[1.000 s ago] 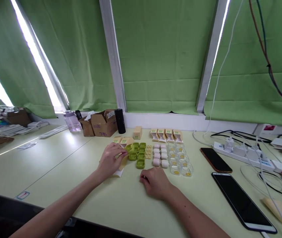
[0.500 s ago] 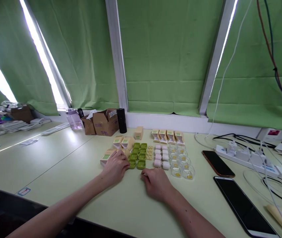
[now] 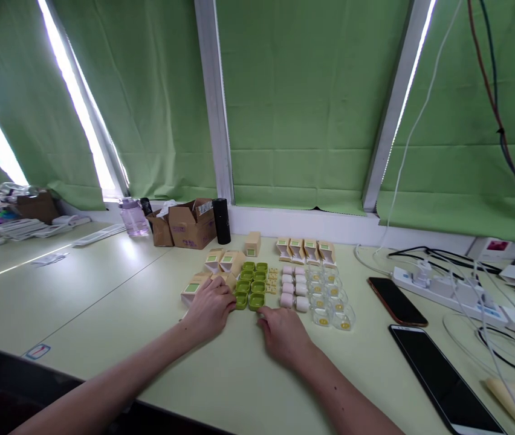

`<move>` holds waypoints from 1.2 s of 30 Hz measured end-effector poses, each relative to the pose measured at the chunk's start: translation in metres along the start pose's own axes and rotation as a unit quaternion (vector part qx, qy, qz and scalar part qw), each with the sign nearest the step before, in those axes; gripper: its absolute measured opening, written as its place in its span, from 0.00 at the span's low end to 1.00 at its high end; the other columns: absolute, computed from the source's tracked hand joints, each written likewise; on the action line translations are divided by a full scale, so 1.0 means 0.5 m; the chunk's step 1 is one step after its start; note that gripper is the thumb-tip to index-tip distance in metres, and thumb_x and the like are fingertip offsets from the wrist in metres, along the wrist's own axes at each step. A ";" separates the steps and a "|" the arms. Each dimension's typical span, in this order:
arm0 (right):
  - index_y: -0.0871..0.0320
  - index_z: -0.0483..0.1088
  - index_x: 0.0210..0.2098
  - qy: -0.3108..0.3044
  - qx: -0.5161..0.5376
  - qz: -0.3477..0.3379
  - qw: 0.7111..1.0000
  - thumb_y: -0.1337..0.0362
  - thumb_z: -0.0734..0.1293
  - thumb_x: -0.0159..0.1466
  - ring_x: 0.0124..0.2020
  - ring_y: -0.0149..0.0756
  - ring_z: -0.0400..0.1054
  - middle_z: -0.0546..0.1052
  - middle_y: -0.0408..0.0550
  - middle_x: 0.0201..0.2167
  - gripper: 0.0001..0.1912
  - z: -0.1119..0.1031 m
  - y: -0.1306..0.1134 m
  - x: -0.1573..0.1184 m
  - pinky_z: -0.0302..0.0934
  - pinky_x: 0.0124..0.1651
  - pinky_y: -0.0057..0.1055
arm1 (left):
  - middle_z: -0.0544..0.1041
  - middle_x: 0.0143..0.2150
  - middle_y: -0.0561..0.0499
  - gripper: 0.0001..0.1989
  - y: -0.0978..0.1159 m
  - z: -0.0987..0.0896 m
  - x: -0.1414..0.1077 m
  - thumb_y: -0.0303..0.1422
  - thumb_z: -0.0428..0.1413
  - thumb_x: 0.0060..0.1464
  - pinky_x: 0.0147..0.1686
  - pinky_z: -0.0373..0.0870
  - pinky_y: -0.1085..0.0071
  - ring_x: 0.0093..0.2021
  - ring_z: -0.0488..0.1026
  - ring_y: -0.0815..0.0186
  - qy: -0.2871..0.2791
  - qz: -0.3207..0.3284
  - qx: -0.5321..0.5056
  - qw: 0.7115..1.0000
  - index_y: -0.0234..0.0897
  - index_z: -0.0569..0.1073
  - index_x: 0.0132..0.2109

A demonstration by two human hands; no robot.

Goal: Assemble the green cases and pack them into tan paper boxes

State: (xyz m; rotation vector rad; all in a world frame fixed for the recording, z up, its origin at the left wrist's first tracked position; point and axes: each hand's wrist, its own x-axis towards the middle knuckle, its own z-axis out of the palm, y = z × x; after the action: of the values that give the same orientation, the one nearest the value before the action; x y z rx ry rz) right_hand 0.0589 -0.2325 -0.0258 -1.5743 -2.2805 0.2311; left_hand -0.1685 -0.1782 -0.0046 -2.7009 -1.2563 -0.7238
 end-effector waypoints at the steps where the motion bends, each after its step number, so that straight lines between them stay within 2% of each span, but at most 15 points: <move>1: 0.53 0.77 0.55 -0.001 -0.001 0.000 1.000 0.66 0.62 0.73 0.42 0.43 0.79 0.85 0.50 0.42 0.16 0.000 0.000 0.000 0.59 0.40 0.32 | 0.79 0.31 0.41 0.12 0.001 -0.001 0.000 0.26 0.56 0.60 0.46 0.60 0.53 0.45 0.67 0.49 -0.002 -0.002 0.001 1.000 0.40 0.79 0.29; 6: 0.54 0.77 0.52 -0.004 0.005 -0.006 1.000 0.66 0.62 0.73 0.43 0.44 0.79 0.85 0.50 0.42 0.14 -0.001 0.002 -0.001 0.59 0.41 0.32 | 0.81 0.35 0.43 0.07 0.003 -0.016 0.003 0.28 0.58 0.60 0.48 0.62 0.53 0.48 0.69 0.49 -0.036 -0.009 0.052 0.998 0.40 0.80 0.35; 10: 0.55 0.77 0.47 -0.002 0.026 -0.009 1.000 0.67 0.62 0.72 0.41 0.42 0.78 0.85 0.49 0.40 0.11 0.002 0.003 -0.003 0.57 0.39 0.31 | 0.82 0.38 0.44 0.07 -0.001 -0.045 0.027 0.31 0.56 0.61 0.49 0.63 0.54 0.50 0.69 0.50 -0.025 -0.016 0.080 0.996 0.39 0.79 0.37; 14: 0.55 0.76 0.42 0.005 0.044 -0.013 0.999 0.69 0.63 0.70 0.37 0.40 0.77 0.84 0.47 0.38 0.09 0.005 0.004 -0.005 0.54 0.36 0.31 | 0.82 0.40 0.43 0.10 -0.023 -0.070 0.085 0.34 0.53 0.64 0.51 0.62 0.53 0.51 0.69 0.50 0.002 -0.038 0.097 0.995 0.39 0.79 0.42; 17: 0.56 0.76 0.41 0.008 0.055 -0.015 0.998 0.69 0.64 0.69 0.36 0.39 0.76 0.84 0.47 0.37 0.08 0.006 0.006 -0.005 0.53 0.36 0.31 | 0.82 0.45 0.39 0.13 -0.052 -0.073 0.147 0.36 0.52 0.65 0.54 0.61 0.52 0.54 0.66 0.47 -0.020 -0.086 0.127 0.988 0.37 0.78 0.50; 20: 0.55 0.76 0.40 0.010 0.062 -0.019 0.998 0.69 0.64 0.69 0.36 0.38 0.76 0.84 0.47 0.37 0.08 0.005 0.007 -0.005 0.53 0.35 0.31 | 0.79 0.50 0.36 0.20 -0.080 -0.057 0.209 0.41 0.51 0.65 0.55 0.59 0.50 0.58 0.63 0.43 -0.063 -0.118 0.147 0.980 0.39 0.74 0.59; 25: 0.55 0.76 0.39 0.015 0.065 -0.022 0.998 0.69 0.64 0.68 0.35 0.38 0.75 0.84 0.47 0.35 0.08 0.004 0.008 -0.005 0.53 0.35 0.31 | 0.74 0.58 0.35 0.28 -0.104 -0.004 0.290 0.48 0.50 0.64 0.57 0.58 0.46 0.62 0.61 0.39 -0.128 -0.135 0.140 0.973 0.48 0.68 0.67; 31: 0.56 0.77 0.41 0.020 0.078 -0.032 0.996 0.69 0.64 0.68 0.34 0.38 0.75 0.84 0.47 0.35 0.08 0.002 0.008 -0.007 0.53 0.35 0.30 | 0.69 0.64 0.36 0.32 -0.107 0.058 0.353 0.54 0.51 0.62 0.60 0.56 0.42 0.65 0.61 0.36 -0.183 -0.166 0.124 0.961 0.54 0.64 0.70; 36: 0.56 0.77 0.42 0.026 0.079 -0.031 0.996 0.68 0.64 0.69 0.33 0.38 0.75 0.84 0.47 0.34 0.09 -0.002 0.007 -0.008 0.53 0.34 0.30 | 0.68 0.66 0.36 0.30 -0.107 0.091 0.382 0.54 0.52 0.63 0.62 0.56 0.41 0.66 0.62 0.37 -0.186 -0.188 0.114 0.958 0.53 0.66 0.69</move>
State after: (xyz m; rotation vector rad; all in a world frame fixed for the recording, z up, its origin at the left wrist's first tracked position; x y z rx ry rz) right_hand 0.0637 -0.2348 -0.0269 -1.4124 -2.2090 0.3417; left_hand -0.0849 0.0036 0.0335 -2.5045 -1.8400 -0.0697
